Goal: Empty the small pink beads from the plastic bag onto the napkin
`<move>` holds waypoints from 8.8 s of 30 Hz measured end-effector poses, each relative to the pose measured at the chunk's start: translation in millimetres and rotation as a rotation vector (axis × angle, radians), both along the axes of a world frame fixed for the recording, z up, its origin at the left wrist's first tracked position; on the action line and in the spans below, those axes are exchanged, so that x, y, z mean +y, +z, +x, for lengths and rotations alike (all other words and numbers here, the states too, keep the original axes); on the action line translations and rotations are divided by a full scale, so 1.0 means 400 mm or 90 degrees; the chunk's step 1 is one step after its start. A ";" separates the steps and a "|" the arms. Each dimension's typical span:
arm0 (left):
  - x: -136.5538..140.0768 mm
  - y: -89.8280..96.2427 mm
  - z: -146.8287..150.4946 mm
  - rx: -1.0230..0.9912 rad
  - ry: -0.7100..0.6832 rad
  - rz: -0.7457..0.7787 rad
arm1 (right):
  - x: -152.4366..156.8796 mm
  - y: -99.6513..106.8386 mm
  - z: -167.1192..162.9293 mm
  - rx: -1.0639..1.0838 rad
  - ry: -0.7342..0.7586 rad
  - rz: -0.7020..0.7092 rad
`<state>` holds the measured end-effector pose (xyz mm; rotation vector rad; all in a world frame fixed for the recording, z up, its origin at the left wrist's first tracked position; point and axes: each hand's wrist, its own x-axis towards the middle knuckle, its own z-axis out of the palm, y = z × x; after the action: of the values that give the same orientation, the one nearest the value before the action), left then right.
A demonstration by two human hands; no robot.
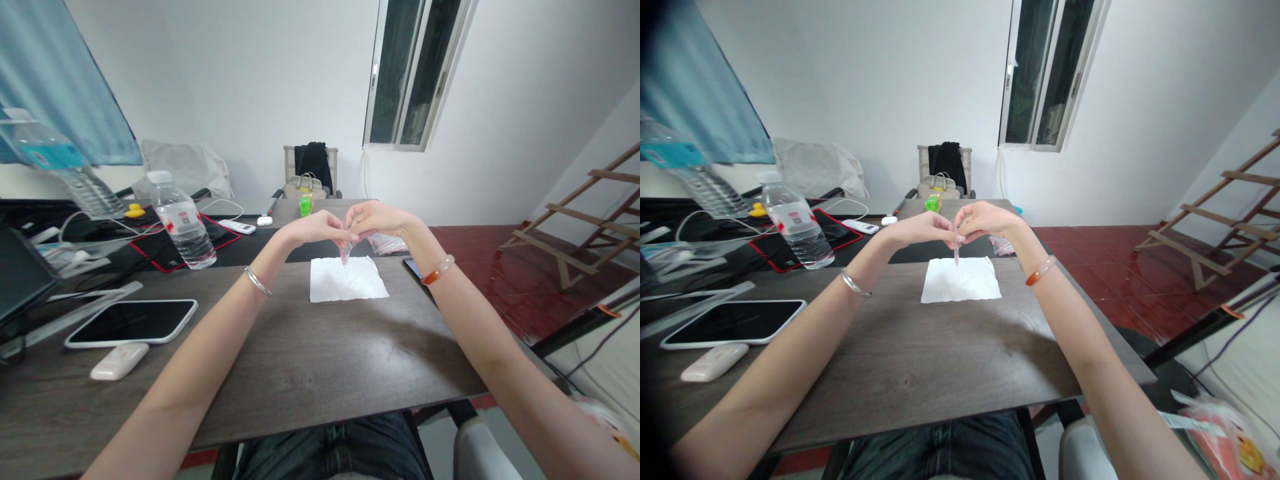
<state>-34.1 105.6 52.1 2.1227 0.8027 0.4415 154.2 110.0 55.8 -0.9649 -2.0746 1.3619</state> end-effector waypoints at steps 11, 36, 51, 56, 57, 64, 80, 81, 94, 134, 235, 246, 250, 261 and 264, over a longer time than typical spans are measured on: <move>0.000 0.008 -0.013 -0.022 -0.048 -0.020 | 0.022 -0.019 0.020 0.048 0.041 -0.067; 0.014 -0.001 -0.012 0.018 -0.063 -0.038 | -0.001 -0.005 -0.001 -0.048 -0.011 -0.011; 0.022 -0.004 -0.015 0.067 -0.059 -0.041 | -0.024 0.009 -0.010 -0.200 -0.009 -0.016; 0.023 -0.006 -0.014 0.070 -0.064 -0.040 | -0.026 0.010 -0.007 -0.215 0.009 -0.005; 0.025 -0.006 -0.015 0.072 -0.067 -0.036 | -0.027 0.011 -0.008 -0.220 0.008 -0.002; 0.035 -0.004 -0.025 0.080 -0.058 -0.032 | -0.021 0.006 -0.010 -0.220 0.001 0.032; 0.000 0.017 -0.002 0.133 0.024 0.014 | -0.037 0.014 -0.044 -0.262 0.017 0.127; -0.004 0.018 0.001 0.136 0.031 0.018 | -0.039 0.016 -0.044 -0.266 0.020 0.136; -0.030 0.040 0.005 0.126 0.232 0.166 | -0.080 0.036 -0.050 -0.359 -0.095 0.199; 0.027 -0.053 0.019 -0.037 0.278 -0.034 | 0.028 -0.056 -0.003 -0.400 -0.074 0.313; -0.030 -0.381 0.044 0.015 0.285 0.268 | 0.002 -0.358 -0.015 0.312 -0.527 0.066; -0.017 -0.366 0.027 -0.074 0.203 0.243 | -0.015 -0.366 -0.028 0.243 -0.463 0.050; -0.049 -0.323 -0.008 -0.036 0.227 0.312 | -0.016 -0.361 -0.028 0.241 -0.492 0.053; -0.333 -0.238 -0.081 0.580 0.194 0.387 | 0.001 -0.369 -0.027 0.130 -0.524 0.292; -0.345 -0.248 -0.089 0.613 0.178 0.367 | -0.010 -0.366 -0.030 0.058 -0.513 0.332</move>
<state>-69.5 -32.4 -47.0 2.7800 1.6744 -0.3154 142.1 105.8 -90.5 -1.2541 -1.5512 0.4162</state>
